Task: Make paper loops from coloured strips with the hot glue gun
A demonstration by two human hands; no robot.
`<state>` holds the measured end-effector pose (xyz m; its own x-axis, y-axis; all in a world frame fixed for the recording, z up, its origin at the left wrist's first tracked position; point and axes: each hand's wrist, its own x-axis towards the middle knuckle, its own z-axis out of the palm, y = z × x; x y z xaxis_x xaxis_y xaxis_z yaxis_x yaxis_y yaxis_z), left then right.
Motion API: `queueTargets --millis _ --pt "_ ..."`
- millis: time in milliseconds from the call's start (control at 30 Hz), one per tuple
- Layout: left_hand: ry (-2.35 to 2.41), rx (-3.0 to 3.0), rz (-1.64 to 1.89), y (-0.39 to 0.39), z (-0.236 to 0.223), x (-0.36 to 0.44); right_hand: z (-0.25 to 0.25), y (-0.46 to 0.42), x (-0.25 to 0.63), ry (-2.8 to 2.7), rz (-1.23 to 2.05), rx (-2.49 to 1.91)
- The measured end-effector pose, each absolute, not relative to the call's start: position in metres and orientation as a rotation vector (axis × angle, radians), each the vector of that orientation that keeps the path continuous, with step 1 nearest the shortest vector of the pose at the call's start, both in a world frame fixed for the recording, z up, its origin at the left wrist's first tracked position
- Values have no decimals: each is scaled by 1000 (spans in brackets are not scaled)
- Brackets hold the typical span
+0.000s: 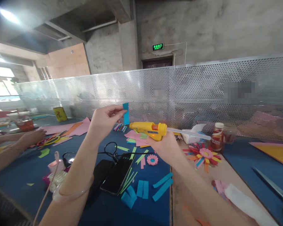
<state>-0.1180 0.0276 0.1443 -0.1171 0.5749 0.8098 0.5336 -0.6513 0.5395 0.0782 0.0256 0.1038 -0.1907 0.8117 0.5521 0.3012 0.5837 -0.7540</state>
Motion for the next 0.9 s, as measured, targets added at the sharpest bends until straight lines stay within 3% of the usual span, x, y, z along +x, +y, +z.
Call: queueTargets --millis 900 --pt "1312 2090 1907 26 146 -120 102 28 80 -1835 469 -959"
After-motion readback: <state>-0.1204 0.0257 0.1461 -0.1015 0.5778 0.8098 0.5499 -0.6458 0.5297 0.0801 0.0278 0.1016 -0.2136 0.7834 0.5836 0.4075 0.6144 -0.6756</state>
